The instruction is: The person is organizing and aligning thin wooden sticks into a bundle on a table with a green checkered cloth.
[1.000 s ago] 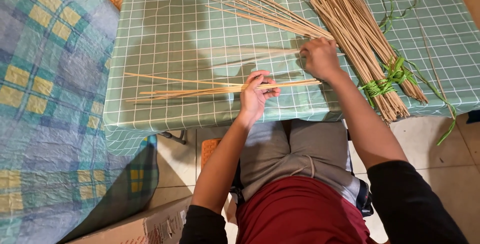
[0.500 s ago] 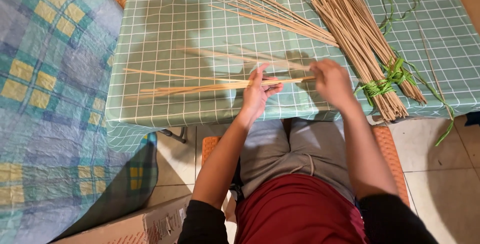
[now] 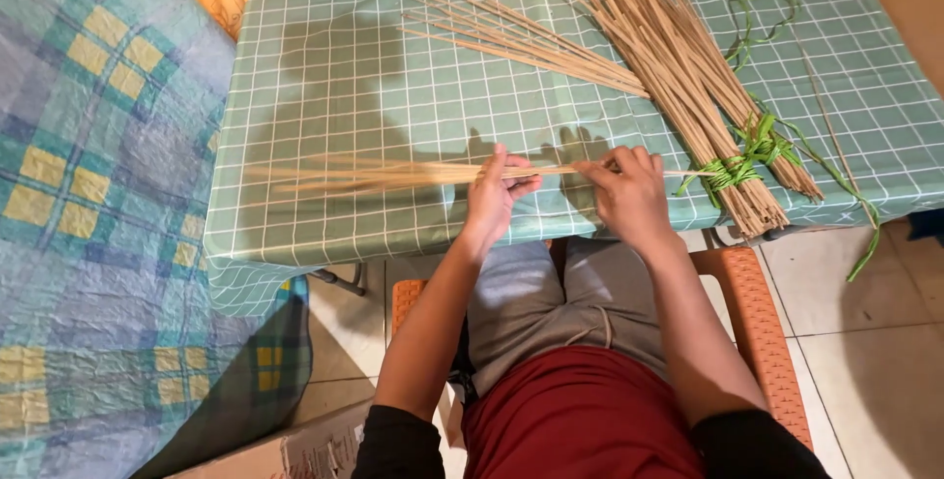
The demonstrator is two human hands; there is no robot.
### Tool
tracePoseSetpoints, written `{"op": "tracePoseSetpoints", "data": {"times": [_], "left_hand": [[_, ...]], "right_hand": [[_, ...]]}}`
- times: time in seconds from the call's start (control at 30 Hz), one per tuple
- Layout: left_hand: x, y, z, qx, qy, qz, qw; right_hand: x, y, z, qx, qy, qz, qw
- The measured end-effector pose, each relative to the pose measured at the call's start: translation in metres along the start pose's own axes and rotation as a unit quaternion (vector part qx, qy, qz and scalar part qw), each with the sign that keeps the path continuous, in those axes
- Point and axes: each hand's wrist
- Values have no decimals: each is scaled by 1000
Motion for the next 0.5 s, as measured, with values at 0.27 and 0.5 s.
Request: {"op": "tracePoseSetpoints", "data": {"times": [0.27,0.5], "left_hand": [[9,1,4,-21,10,-11,1000],[27,-18,27,-36,22,-8,999]], "right_hand": [[41,-151,60,257,2,-55,965],[53,-262,113,481,54,-74,872]]}}
Point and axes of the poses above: each hand's wrist, its own x-axis towards the middle knuckle, its own y-axis out of the palm, z = x × y, and after that the axes turned 8 degrees about -y, right-handed
